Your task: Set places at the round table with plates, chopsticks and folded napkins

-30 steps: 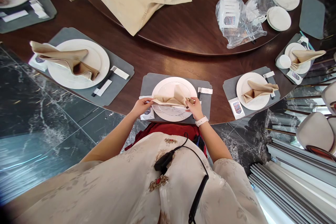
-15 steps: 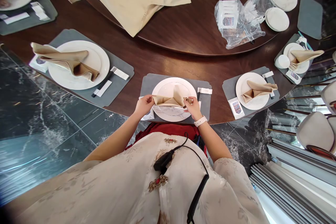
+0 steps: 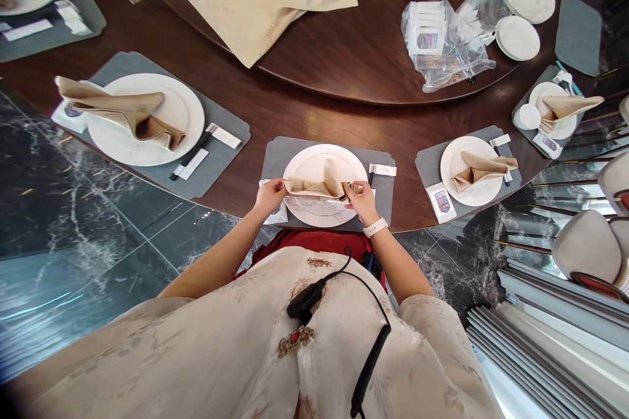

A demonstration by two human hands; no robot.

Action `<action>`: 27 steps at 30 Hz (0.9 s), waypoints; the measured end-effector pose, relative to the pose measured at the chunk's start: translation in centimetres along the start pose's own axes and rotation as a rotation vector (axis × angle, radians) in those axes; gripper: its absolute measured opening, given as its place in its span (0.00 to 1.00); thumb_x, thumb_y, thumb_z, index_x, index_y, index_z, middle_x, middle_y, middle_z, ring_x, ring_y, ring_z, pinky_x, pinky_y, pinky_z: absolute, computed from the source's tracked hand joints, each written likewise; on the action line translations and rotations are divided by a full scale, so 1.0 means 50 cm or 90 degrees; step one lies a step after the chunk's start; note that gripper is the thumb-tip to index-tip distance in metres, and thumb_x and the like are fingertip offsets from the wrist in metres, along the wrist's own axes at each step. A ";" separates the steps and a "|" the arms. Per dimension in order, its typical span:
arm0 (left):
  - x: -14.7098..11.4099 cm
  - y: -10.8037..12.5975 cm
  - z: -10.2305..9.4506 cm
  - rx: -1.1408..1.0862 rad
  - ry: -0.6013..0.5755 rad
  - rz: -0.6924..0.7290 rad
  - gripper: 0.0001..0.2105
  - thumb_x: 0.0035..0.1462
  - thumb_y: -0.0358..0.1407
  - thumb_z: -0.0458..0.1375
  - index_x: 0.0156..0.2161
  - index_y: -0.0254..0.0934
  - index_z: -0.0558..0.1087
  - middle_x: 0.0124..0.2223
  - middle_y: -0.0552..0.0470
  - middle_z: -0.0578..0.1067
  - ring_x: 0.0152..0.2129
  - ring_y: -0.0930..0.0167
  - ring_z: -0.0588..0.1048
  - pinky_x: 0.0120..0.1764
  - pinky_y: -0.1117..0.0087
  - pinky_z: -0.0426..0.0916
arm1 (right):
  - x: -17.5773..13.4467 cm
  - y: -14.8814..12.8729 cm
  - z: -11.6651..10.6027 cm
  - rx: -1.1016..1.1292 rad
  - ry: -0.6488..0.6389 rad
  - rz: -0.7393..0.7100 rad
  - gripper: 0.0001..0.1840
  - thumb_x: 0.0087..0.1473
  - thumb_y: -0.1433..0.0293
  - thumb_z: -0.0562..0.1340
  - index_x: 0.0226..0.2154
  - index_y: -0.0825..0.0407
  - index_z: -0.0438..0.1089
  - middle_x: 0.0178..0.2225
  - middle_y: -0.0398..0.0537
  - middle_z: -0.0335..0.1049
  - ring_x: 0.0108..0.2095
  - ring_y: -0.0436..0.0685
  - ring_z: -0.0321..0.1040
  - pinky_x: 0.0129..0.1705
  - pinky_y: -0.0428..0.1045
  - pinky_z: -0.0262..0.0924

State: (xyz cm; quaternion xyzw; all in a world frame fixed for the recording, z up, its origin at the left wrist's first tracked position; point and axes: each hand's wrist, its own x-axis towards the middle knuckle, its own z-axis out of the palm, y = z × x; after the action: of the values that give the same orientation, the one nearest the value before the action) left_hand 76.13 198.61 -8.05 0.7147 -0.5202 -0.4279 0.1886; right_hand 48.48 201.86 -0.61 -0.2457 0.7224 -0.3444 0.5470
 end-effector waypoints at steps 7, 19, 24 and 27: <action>-0.007 -0.010 -0.008 -0.072 -0.029 0.013 0.12 0.48 0.39 0.59 0.37 0.36 0.78 0.35 0.50 0.80 0.31 0.69 0.74 0.37 0.72 0.67 | -0.004 -0.001 -0.006 0.012 0.015 0.014 0.23 0.48 0.64 0.72 0.45 0.51 0.66 0.31 0.39 0.63 0.30 0.50 0.70 0.27 0.46 0.74; -0.001 -0.032 -0.010 -0.029 -0.041 -0.016 0.13 0.50 0.42 0.59 0.37 0.36 0.76 0.34 0.52 0.80 0.32 0.69 0.76 0.39 0.72 0.68 | -0.001 -0.002 -0.001 -0.004 0.006 -0.001 0.27 0.46 0.60 0.73 0.47 0.51 0.67 0.33 0.40 0.64 0.31 0.50 0.69 0.27 0.46 0.74; -0.002 -0.026 -0.019 0.032 -0.056 -0.017 0.12 0.52 0.41 0.58 0.38 0.37 0.75 0.37 0.49 0.80 0.35 0.66 0.77 0.43 0.68 0.69 | -0.005 -0.006 0.004 -0.018 0.010 -0.010 0.27 0.45 0.59 0.73 0.46 0.50 0.68 0.36 0.42 0.64 0.32 0.49 0.68 0.25 0.45 0.73; -0.015 -0.004 -0.040 0.102 -0.020 0.015 0.17 0.50 0.39 0.61 0.46 0.35 0.76 0.44 0.44 0.78 0.37 0.63 0.77 0.46 0.62 0.71 | -0.009 -0.009 0.009 -0.024 0.007 -0.016 0.27 0.47 0.58 0.72 0.46 0.50 0.68 0.36 0.42 0.65 0.32 0.49 0.68 0.25 0.44 0.72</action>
State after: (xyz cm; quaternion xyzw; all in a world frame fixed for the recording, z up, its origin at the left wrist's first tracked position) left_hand 77.81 199.01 -6.74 0.7145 -0.5641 -0.3935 0.1280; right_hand 49.01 201.81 -0.05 -0.2631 0.7285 -0.3393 0.5338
